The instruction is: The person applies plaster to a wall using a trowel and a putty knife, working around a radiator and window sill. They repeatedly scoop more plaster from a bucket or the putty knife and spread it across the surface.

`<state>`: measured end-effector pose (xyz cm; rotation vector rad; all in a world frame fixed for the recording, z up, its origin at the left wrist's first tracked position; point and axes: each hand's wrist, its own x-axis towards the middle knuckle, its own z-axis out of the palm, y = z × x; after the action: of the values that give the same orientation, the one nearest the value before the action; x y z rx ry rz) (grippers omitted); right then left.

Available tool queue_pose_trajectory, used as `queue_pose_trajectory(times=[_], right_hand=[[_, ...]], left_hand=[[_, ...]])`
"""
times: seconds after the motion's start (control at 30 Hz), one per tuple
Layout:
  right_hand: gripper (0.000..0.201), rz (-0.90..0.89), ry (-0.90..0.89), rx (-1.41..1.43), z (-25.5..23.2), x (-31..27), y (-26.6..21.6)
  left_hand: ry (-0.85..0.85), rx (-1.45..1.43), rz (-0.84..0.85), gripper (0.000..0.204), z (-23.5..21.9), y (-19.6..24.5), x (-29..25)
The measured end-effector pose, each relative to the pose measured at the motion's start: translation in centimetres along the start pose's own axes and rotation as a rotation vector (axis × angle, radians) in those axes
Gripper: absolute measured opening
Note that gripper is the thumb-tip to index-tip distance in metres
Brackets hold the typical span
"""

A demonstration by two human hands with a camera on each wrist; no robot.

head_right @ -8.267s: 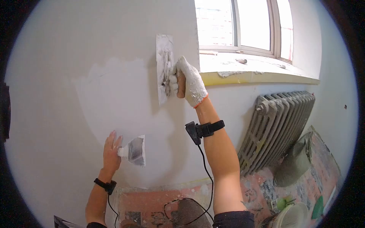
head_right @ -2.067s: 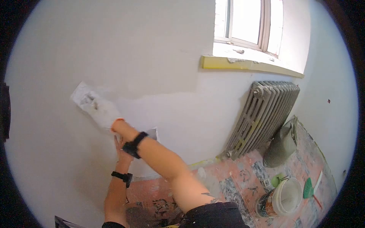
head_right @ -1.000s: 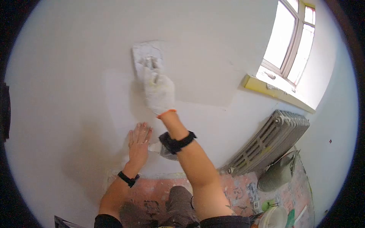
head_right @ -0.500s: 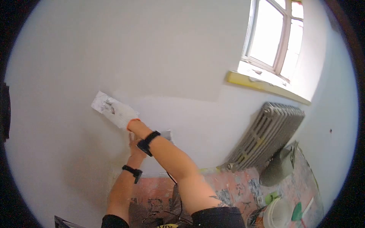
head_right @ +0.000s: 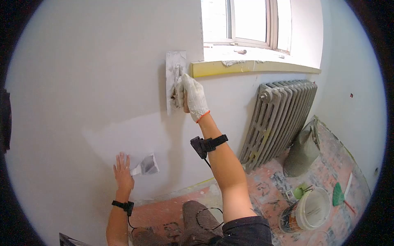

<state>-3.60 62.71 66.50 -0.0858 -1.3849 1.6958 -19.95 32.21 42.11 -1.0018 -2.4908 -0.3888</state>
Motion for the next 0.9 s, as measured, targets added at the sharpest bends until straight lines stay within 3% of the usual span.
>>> queue_pose_trajectory(times=[0.17,0.2,0.3,0.37,0.43,0.5,0.63,0.7,0.73,0.77,0.8,0.83,0.9], right_hand=[[0.047,0.014,0.043,-0.030,0.0,1.4,-1.3],[0.054,-0.005,0.060,0.033,2.3,0.1,-2.8],[0.046,0.055,-0.113,-0.046,3.0,1.3,-1.2],[0.052,-0.034,-0.143,-0.057,7.0,1.2,0.7],[0.066,0.012,-0.168,-0.373,12.0,-0.3,0.9],[0.065,-0.122,-0.233,-0.563,17.0,-0.9,2.6],[0.062,-0.065,-0.418,-0.470,27.5,-2.5,7.4],[0.064,-0.603,-0.410,-0.734,31.2,-2.7,11.5],[0.063,-0.259,-0.476,-0.747,33.6,-6.0,8.1],[0.063,-0.258,-0.488,-0.743,34.9,-7.0,9.3],[0.063,-0.261,-0.545,-0.718,36.9,-8.0,11.1],[0.064,-0.265,-0.600,-0.690,38.4,-9.1,12.0],[0.063,-0.181,-0.704,-0.753,39.7,-11.0,12.6]], left_hand=[[0.032,-0.018,0.024,0.080,0.5,-0.5,-0.3],[0.038,-0.019,0.006,0.080,0.5,-0.7,-0.3],[0.071,-0.075,0.026,0.079,0.7,-0.6,-0.4],[0.115,-0.075,0.050,0.078,1.0,-0.7,-0.4],[0.111,-0.084,0.040,0.075,1.0,-0.8,-0.5],[0.105,-0.092,0.017,0.072,1.1,-0.9,-0.6],[0.184,-0.082,0.026,0.064,2.7,-1.6,-0.5],[0.214,-0.079,0.018,0.058,2.5,-1.7,-0.6],[0.067,-0.058,-0.003,0.057,2.2,-1.7,-0.6],[-0.080,-0.037,-0.019,0.055,2.2,-1.9,-0.7],[0.165,-0.050,0.025,0.053,3.2,-2.1,-0.9],[0.165,-0.045,0.017,0.053,3.8,-2.1,-0.9],[0.380,-0.367,-0.041,0.049,5.3,-2.2,-0.6]])
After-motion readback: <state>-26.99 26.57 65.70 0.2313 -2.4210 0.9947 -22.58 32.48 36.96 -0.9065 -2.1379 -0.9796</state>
